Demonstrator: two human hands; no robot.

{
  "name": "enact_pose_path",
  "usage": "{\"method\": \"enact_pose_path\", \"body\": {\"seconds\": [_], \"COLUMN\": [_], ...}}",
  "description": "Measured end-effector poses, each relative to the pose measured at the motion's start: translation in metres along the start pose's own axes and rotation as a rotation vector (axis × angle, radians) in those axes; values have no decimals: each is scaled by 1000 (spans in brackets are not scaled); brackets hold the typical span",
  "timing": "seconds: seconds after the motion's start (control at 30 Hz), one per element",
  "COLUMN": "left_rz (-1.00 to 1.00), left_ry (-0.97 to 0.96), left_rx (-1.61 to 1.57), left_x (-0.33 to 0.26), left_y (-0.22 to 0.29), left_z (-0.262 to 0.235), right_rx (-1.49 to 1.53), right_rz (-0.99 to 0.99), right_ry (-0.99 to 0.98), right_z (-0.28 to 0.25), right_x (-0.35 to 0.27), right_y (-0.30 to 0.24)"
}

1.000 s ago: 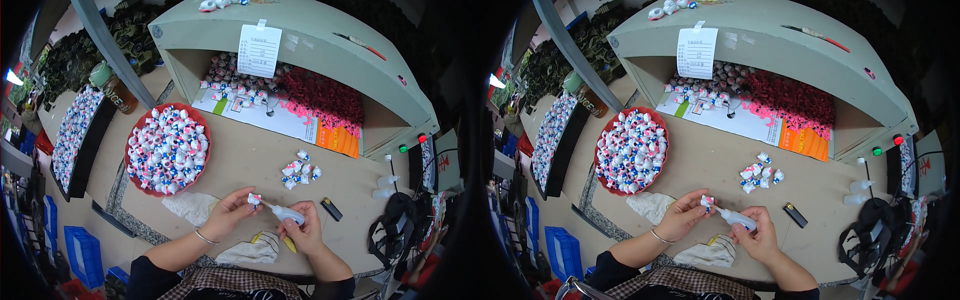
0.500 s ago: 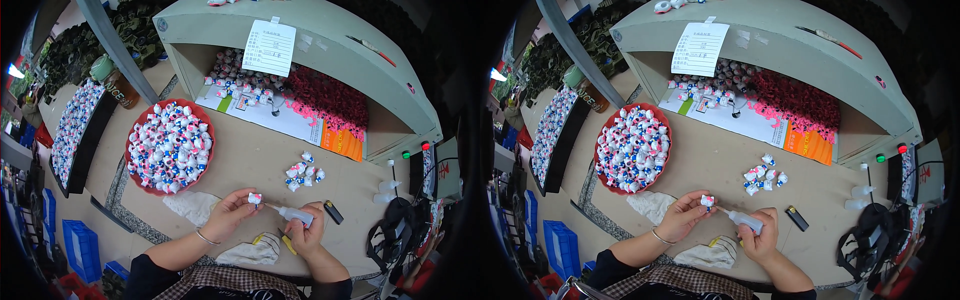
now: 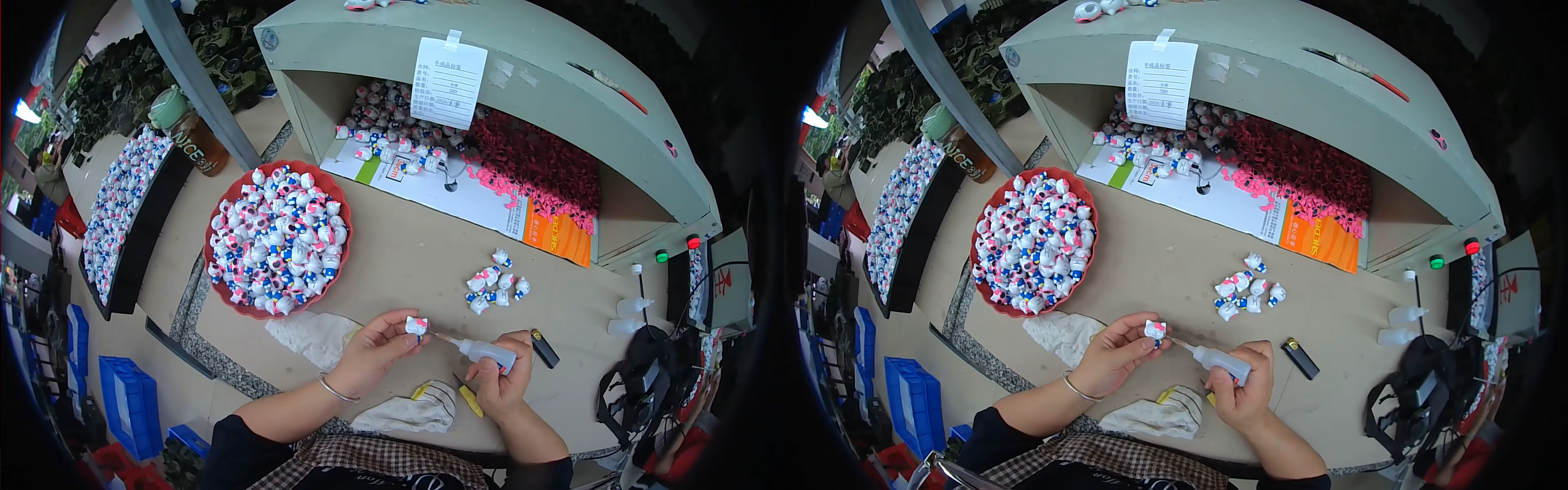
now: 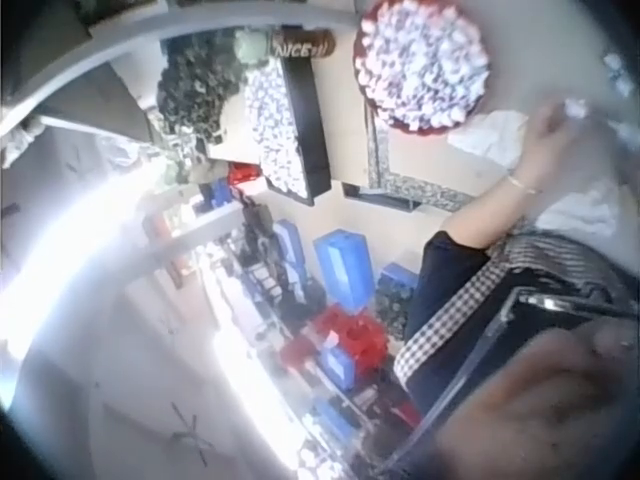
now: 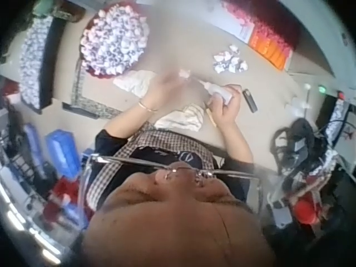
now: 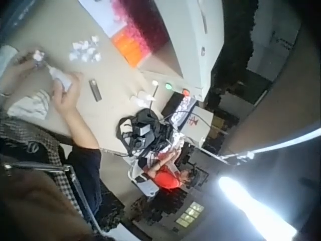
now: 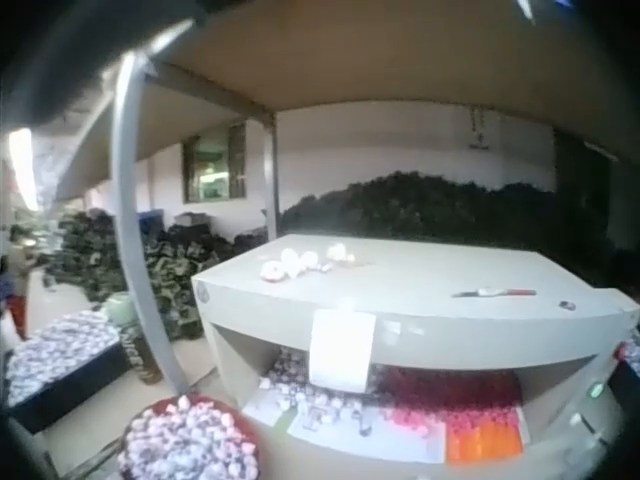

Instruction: The person assembles small toy figurines by applying glue from a dispenser bottle and attaching pieces together by hand, occasionally placing figurines on top of the shelf.

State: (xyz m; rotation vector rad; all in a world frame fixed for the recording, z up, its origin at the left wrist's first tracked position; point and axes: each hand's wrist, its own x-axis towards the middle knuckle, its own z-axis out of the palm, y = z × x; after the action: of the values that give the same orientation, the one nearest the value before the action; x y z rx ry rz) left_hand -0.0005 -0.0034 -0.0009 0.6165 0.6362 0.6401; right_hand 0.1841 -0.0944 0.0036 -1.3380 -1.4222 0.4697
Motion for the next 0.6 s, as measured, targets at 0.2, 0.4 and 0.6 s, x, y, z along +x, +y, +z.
{"method": "enact_pose_path", "body": {"seconds": [0.2,0.4,0.6], "left_rz": [-28,-41,-33], "left_ry": [12,0,2], "left_rx": [12,-4,6], "left_x": [0,-1,0], "left_y": [0,-1,-3], "left_z": [1,0,0], "right_rx": [-50,-60,-73], "right_rz": [2,-9,-12], "right_ry": [-24,-22,-55], "right_z": [-1,1,2], "right_x": [-1,-1,-2], "right_y": [3,3,4]}}
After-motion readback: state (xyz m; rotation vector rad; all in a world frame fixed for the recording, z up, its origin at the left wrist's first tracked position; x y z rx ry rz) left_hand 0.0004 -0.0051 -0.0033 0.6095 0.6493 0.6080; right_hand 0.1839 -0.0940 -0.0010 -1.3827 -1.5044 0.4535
